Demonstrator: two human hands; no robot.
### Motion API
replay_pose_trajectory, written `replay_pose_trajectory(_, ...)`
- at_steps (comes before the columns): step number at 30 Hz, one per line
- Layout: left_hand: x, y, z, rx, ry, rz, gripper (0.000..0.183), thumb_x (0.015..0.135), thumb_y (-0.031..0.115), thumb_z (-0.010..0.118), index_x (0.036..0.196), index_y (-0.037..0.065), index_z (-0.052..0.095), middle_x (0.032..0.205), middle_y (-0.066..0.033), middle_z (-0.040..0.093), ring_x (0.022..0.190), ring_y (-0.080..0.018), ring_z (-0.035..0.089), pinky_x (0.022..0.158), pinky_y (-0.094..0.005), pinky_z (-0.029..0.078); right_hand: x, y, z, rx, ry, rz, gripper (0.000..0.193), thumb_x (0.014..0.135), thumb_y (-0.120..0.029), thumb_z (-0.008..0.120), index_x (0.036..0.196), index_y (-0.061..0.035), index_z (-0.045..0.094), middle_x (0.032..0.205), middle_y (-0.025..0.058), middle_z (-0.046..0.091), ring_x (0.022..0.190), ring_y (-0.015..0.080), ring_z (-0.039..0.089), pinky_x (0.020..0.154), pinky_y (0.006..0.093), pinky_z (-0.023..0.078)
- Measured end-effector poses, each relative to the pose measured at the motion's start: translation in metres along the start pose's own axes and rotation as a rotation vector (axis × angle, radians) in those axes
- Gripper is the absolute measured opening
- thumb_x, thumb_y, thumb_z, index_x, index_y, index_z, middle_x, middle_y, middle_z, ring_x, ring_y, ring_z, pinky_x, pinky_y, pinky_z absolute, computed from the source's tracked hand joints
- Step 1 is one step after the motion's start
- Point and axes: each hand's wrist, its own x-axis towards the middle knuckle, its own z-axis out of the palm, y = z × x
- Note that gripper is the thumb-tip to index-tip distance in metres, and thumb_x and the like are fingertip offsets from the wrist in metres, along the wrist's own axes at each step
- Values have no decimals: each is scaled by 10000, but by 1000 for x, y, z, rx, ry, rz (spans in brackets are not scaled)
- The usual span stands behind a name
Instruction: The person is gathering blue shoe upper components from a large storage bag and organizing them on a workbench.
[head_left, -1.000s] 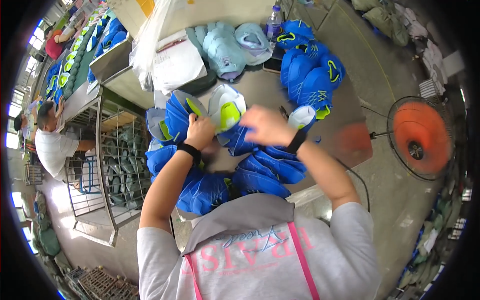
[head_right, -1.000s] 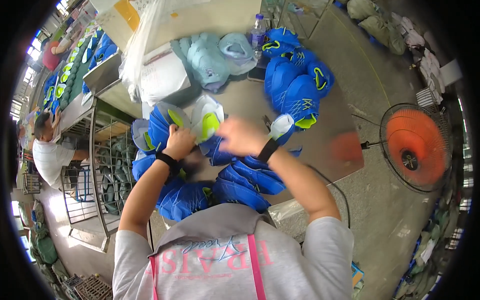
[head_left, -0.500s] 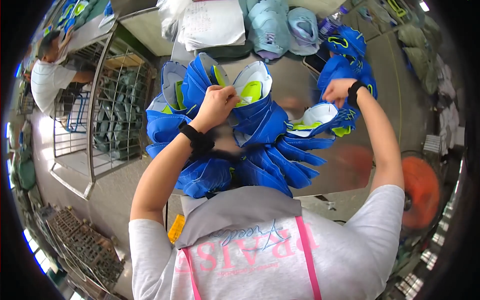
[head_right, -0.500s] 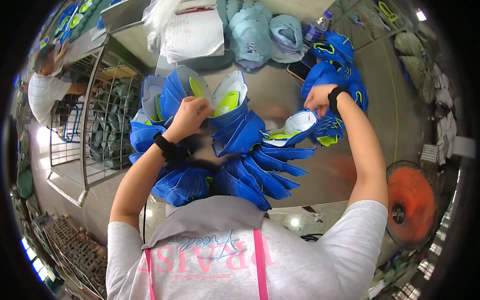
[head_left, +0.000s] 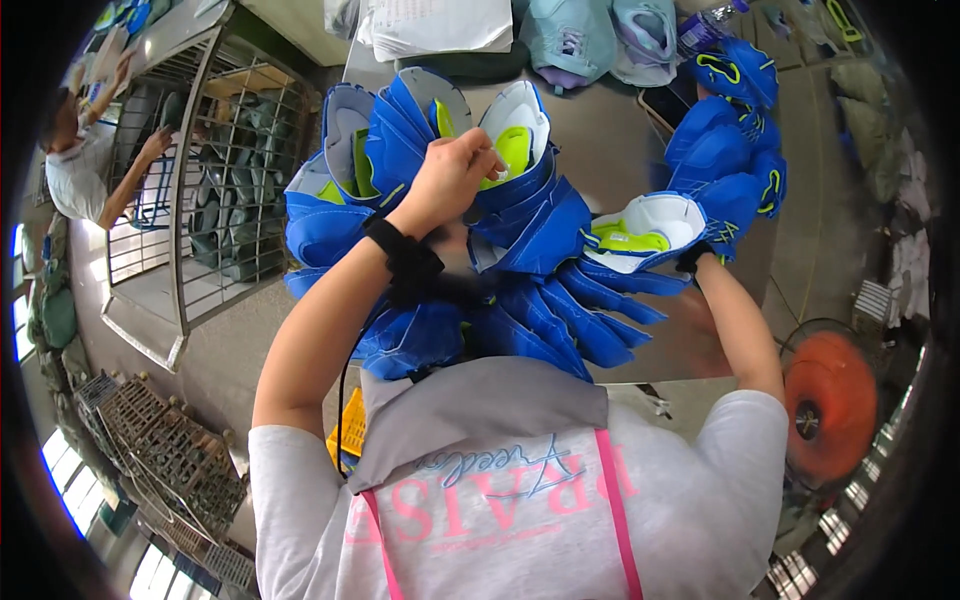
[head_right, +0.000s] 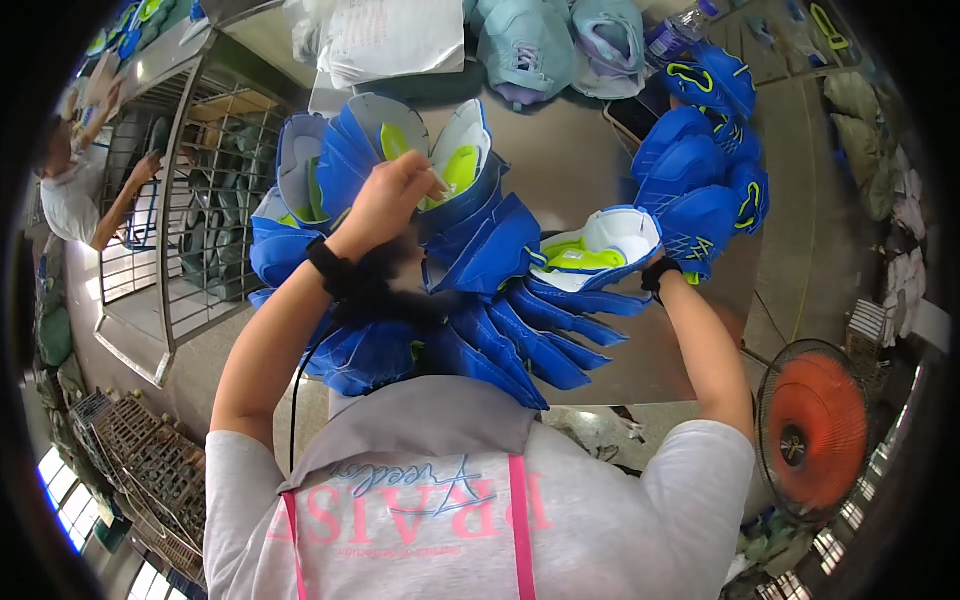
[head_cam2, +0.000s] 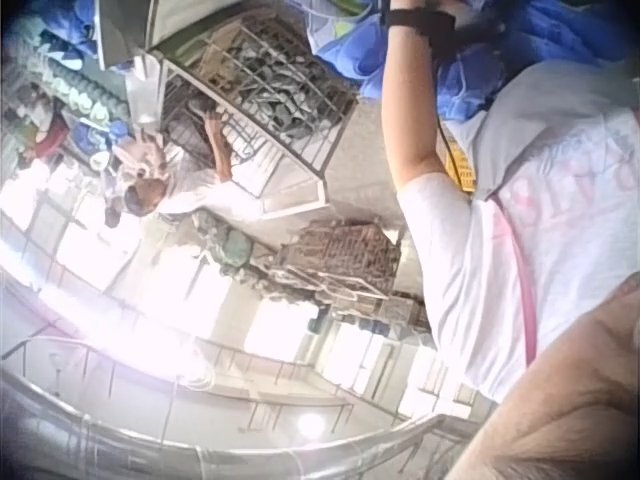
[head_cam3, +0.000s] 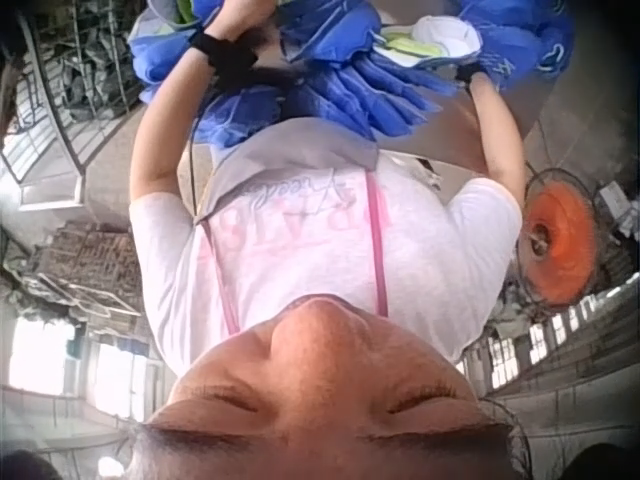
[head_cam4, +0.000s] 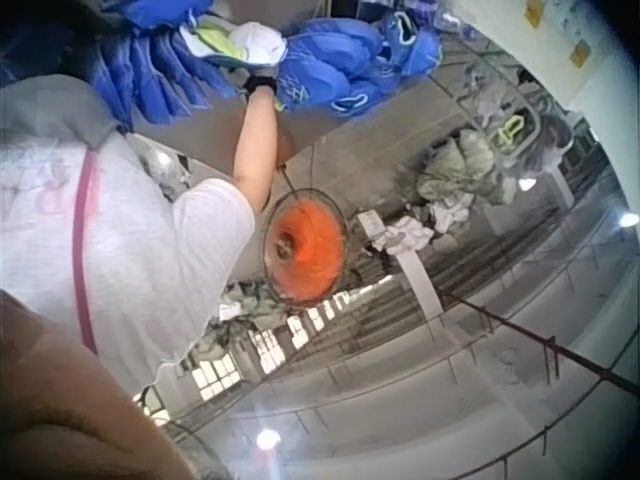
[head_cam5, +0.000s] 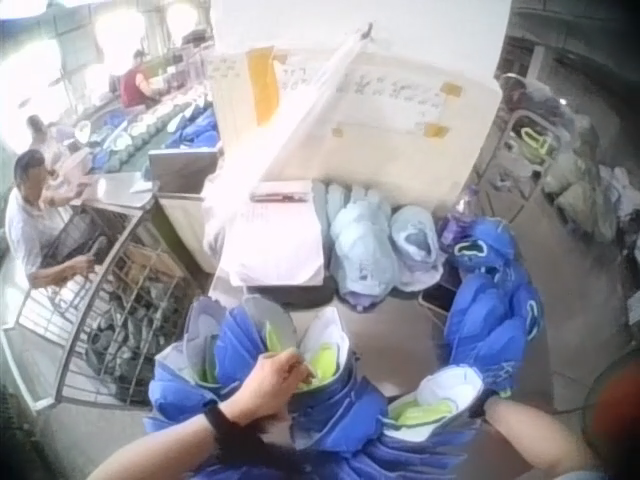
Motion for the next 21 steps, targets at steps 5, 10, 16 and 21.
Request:
replay_pose_trajectory(5,2,0,11,7,46,-28,157,848,139,472,802,-7,505,760,-110,640,753,-199,621,694,-278,464,-60,-7,-18,110,420,-93,169,831,-129,495,802,21,567,677,120,618,537,175,605,467,261,468)
replay_pose_trajectory(10,11,19,32,114,152,173,178,824,179,522,810,1,528,738,-128,619,728,-227,611,650,-298,463,-173,-47,-13,538,645,-380,125,831,-95,483,769,9,509,633,92,586,459,124,516,457,234,426)
replay_pose_trajectory(16,10,8,37,473,108,313,176,798,207,541,813,32,557,713,-175,590,708,-339,584,650,-386,458,-200,-48,68,483,328,-326,147,810,-103,557,848,-62,421,581,-18,432,448,52,415,400,177,310)
replay_pose_trajectory(21,9,7,32,673,61,374,161,817,205,499,813,51,546,702,-165,596,698,-353,578,655,-416,450,-184,-70,102,218,210,-383,248,786,-104,606,954,-9,452,661,-9,498,606,34,419,527,189,339)
